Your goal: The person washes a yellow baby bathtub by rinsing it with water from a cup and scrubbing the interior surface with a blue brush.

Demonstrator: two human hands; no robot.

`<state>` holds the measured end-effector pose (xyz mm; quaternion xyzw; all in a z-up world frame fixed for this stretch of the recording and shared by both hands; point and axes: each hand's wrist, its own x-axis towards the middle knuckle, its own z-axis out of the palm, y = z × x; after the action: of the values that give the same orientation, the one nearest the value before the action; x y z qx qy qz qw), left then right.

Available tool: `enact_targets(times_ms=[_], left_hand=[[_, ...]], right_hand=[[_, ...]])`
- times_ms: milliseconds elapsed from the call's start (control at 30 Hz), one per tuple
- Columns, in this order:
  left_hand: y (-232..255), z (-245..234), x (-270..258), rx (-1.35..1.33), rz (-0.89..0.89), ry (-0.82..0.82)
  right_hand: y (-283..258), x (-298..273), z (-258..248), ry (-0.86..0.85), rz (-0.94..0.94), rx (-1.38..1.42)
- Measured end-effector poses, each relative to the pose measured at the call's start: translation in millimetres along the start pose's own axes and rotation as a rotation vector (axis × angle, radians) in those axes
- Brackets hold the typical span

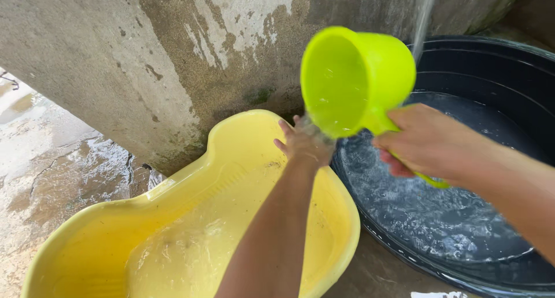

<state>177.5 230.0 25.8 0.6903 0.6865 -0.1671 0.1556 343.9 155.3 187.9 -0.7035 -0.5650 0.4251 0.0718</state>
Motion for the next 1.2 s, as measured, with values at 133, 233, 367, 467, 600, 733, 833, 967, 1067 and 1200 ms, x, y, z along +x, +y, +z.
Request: enact_targets(times_ms=[133,233,367,467,600,733,833,967,1067,1200], left_hand=[[-62.2,-8.2,18.8,-0.243,-0.133,-0.003],[-111.6,2.3,38.4,-0.339,-0.372,0.063],[-101.7,26.5,57.1,-0.645,-0.378,0.25],[-36.8,24.6,54.8,-0.424,-0.121,0.137],[-49.6,-4.0,25.2,-0.276,-0.021,0.017],[-61.0,-23.1,-0.2,-0.367,-0.063,-0.025],[-43.0,-6.6,1.7,-0.513,-0.035,-0.033],[-55.1,12.7,15.0,-0.926,-0.091,-0.115],[-75.2,19.1,12.0,-1.126,-0.13,-0.205],[-116.6,5.3,1.6,-1.018,-0.143,-0.242]], right_hand=[[-32.8,20.2,11.3,-0.083,-0.135,0.417],[-36.8,35.9,11.2,-0.058,-0.095,0.45],[-33.1,39.1,17.7,-0.018,-0.176,0.268],[-33.7,30.5,18.1,0.017,-0.156,0.178],[-30.7,8.3,8.8,0.033,-0.093,-0.195],[-31.8,-10.3,4.0,0.068,-0.125,-0.527],[-35.6,-26.5,6.1,0.12,-0.151,-0.644],[-38.4,-49.7,9.4,0.138,-0.281,-0.606],[-44.6,-57.4,17.0,0.128,-0.292,-0.559],[-17.5,-25.8,15.7,0.122,-0.249,-0.492]])
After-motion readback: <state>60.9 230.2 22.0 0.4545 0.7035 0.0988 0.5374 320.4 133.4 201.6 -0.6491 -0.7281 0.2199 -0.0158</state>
